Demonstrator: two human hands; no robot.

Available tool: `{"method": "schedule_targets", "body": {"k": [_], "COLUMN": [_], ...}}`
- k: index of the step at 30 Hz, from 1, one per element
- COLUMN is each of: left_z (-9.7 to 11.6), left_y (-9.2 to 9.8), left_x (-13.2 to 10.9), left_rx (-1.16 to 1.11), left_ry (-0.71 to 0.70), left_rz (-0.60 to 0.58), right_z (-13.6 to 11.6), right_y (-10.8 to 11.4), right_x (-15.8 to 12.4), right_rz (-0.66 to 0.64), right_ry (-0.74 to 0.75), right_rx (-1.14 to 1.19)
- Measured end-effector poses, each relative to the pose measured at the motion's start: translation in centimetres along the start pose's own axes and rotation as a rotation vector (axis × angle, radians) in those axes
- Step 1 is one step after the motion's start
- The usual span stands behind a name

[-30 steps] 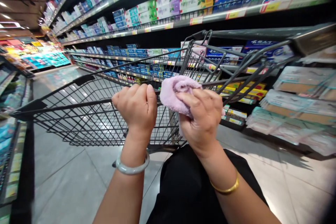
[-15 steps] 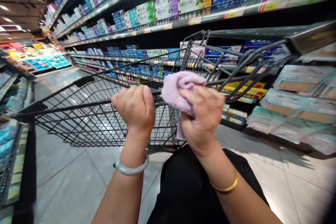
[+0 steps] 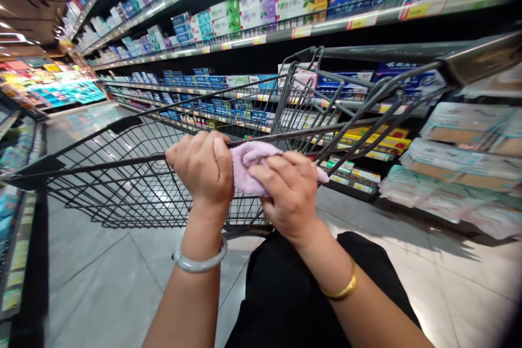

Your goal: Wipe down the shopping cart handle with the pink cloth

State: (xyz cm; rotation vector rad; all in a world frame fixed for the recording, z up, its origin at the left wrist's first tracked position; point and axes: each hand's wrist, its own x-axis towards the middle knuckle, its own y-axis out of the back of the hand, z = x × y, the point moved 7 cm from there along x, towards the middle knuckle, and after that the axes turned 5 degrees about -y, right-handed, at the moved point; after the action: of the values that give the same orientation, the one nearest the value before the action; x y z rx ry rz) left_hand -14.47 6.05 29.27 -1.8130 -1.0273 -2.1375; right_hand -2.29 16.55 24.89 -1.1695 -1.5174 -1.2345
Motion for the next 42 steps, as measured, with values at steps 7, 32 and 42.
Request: {"method": "schedule_targets", "body": {"k": [7,32,42], "left_z": [0.0,0.0,0.0], "left_y": [0.0,-0.2,-0.2], "left_x": [0.0,0.1,0.0], "left_rx": [0.043,0.083,0.083], "left_ry": [-0.007,-0.051,-0.052], "left_rz": [-0.006,0.026,0.043], "right_z": [1.1,-1.3,-1.5], "right_y": [1.6,-2.9,-4.3], "right_x": [0.0,-4.0,-5.7], "right_rz": [0.147,-0.058,-0.101], "right_ry": [-0.06,0.138,0.19], "right_rx": [-0.006,0.031,-0.042]}}
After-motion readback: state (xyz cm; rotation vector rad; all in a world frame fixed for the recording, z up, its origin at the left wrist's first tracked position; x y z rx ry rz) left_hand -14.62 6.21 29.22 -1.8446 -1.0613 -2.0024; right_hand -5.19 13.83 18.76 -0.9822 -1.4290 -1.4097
